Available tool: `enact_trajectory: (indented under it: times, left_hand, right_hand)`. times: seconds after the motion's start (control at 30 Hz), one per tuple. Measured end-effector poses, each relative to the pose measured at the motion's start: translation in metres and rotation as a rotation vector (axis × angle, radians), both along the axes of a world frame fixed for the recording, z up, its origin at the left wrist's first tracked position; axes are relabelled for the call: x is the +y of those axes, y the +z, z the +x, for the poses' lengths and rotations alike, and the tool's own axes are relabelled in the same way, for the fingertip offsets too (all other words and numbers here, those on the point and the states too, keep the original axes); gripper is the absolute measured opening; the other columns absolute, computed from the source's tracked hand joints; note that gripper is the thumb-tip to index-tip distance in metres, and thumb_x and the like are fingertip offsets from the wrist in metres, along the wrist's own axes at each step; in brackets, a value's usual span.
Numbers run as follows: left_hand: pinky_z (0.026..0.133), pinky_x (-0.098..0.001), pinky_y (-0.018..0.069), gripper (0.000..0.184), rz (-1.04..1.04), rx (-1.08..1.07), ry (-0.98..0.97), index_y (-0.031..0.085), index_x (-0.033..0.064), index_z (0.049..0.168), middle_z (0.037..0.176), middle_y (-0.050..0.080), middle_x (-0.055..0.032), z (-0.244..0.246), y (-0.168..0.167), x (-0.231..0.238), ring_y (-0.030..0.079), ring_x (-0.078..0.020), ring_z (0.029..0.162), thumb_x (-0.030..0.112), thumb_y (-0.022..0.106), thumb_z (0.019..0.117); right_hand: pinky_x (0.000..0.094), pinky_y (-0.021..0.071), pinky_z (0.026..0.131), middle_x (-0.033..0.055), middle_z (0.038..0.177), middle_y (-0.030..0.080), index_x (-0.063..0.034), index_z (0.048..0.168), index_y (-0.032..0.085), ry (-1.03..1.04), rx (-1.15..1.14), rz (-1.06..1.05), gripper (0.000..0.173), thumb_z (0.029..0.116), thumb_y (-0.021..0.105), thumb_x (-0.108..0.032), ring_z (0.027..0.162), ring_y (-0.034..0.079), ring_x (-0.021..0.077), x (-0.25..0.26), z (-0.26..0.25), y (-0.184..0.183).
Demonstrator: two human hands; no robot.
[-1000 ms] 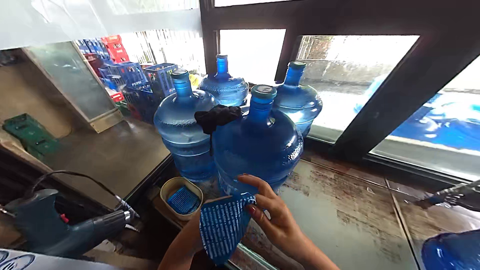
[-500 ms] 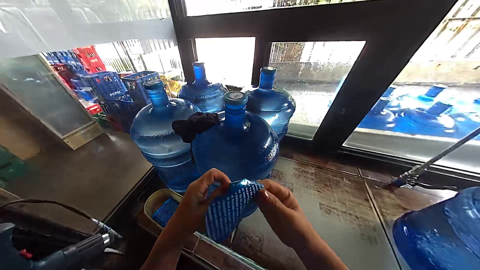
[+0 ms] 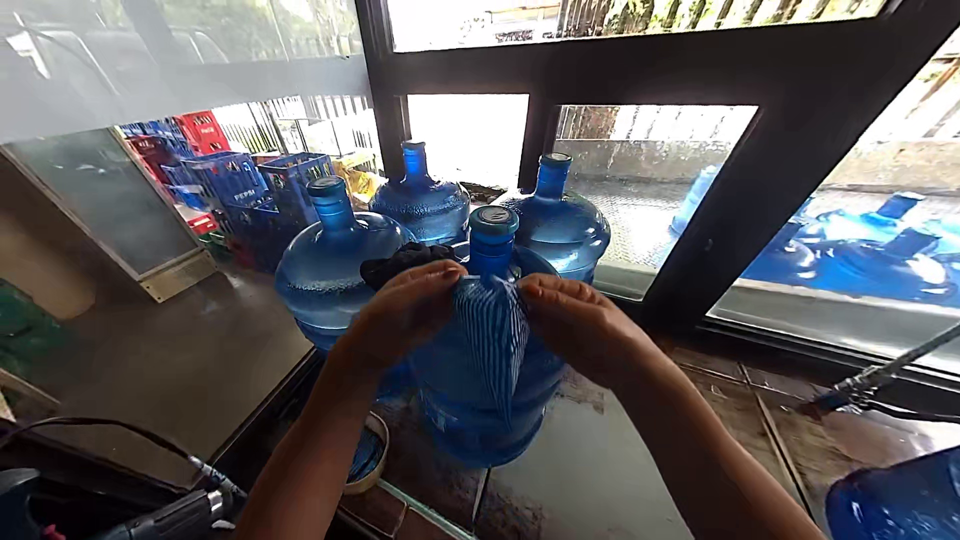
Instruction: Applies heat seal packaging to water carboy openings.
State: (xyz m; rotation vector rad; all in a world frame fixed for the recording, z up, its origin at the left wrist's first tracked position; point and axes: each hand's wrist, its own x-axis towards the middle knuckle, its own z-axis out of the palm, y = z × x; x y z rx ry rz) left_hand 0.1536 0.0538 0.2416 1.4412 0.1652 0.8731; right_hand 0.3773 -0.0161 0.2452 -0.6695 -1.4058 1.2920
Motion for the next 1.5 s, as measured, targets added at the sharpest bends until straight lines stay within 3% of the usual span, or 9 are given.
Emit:
enact_trajectory:
  times: [0.13,0.33,0.43,0.63,0.83,1.03,1.17,1.4,1.5]
  left_hand:
    - [0.076,-0.0186,0.0564,0.025,0.080,0.118,0.242,0.067,0.0138,0.100,0.084,0.069,0.0055,0.010,0.021,0.014,0.066,-0.0004,0.078,0.015,0.043,0.1062]
    - [0.054,-0.0180,0.0447,0.019,0.443,0.384,0.566,0.063,0.0072,0.105,0.074,0.059,0.0011,0.026,0.030,0.032,0.053,-0.0027,0.059,0.020,0.048,0.1087]
    - [0.058,-0.0264,0.0420,0.021,0.605,0.488,0.703,0.063,0.0023,0.104,0.074,0.056,-0.0041,0.036,0.040,0.044,0.049,-0.0095,0.061,0.019,0.051,0.1077]
    - [0.073,-0.0320,0.0501,0.026,0.402,0.754,0.538,0.059,-0.0061,0.111,0.089,0.058,-0.0116,0.056,0.077,0.079,0.057,-0.0146,0.075,0.014,0.043,0.1100]
    - [0.058,-0.0198,0.0441,0.024,0.218,0.774,0.407,0.057,0.0050,0.102,0.075,0.051,0.0015,0.048,0.059,0.089,0.050,-0.0042,0.061,0.017,0.038,0.1107]
    - [0.091,-0.0588,0.0486,0.028,0.690,0.986,0.686,0.064,-0.0015,0.120,0.117,0.062,-0.0208,0.034,0.051,0.065,0.062,-0.0357,0.108,0.018,0.050,0.1062]
    - [0.098,-0.0530,0.0509,0.043,0.714,0.715,0.806,0.053,0.0028,0.144,0.138,0.060,-0.0200,0.026,0.046,0.033,0.064,-0.0320,0.116,0.027,0.040,0.1114]
    - [0.122,-0.0512,0.0285,0.060,0.765,0.615,0.685,0.026,-0.0074,0.157,0.153,0.046,-0.0256,0.040,0.013,0.007,0.045,-0.0334,0.144,0.020,0.045,0.1078]
    - [0.120,-0.0416,0.0349,0.053,0.726,0.592,0.530,0.034,-0.0078,0.155,0.152,0.049,-0.0243,0.017,0.008,0.002,0.049,-0.0274,0.142,0.016,0.045,0.1082]
  right_hand:
    - [0.0252,0.0575,0.086,-0.0008,0.092,0.071,-0.0073,0.103,0.067,-0.079,-0.074,-0.026,0.021,0.1040,0.047,-0.008,0.087,0.068,0.0061,0.022,0.008,0.012]
    - [0.0219,0.0559,0.077,-0.0050,0.083,0.066,-0.0085,0.101,0.063,-0.345,-0.256,0.090,0.013,0.1038,0.050,-0.010,0.078,0.064,0.0021,0.038,0.013,0.017]
    - [0.0223,0.0546,0.073,-0.0033,0.082,0.062,-0.0042,0.103,0.062,-0.469,-0.404,0.188,0.013,0.1042,0.051,-0.010,0.074,0.061,0.0016,0.048,0.016,0.024]
    - [0.0277,0.0572,0.074,0.0040,0.088,0.063,0.0011,0.109,0.059,-0.441,-0.436,-0.080,0.020,0.1069,0.043,-0.010,0.076,0.066,0.0089,0.084,0.021,0.051]
    - [0.0282,0.0553,0.072,0.0028,0.089,0.061,-0.0030,0.115,0.058,-0.311,-0.503,-0.288,0.022,0.1091,0.040,-0.015,0.077,0.064,0.0097,0.099,0.026,0.049]
    - [0.0359,0.0529,0.088,0.0136,0.116,0.063,0.0040,0.124,0.058,-0.388,-0.609,0.023,0.023,0.1057,0.048,-0.007,0.099,0.063,0.0154,0.089,0.035,0.039]
    - [0.0325,0.0527,0.098,0.0136,0.145,0.053,-0.0054,0.155,0.031,-0.225,-0.599,0.186,0.071,0.0903,0.060,-0.013,0.123,0.060,0.0153,0.067,0.026,0.048]
    - [0.0350,0.0527,0.098,0.0196,0.130,0.061,0.0011,0.151,0.032,-0.531,-0.681,0.432,0.069,0.0957,0.067,-0.021,0.116,0.063,0.0163,0.076,-0.005,-0.002]
    - [0.0238,0.0508,0.101,0.0117,0.130,0.060,0.0053,0.146,0.035,-0.526,-0.671,0.385,0.072,0.0946,0.067,-0.033,0.118,0.060,0.0030,0.080,-0.005,-0.014]
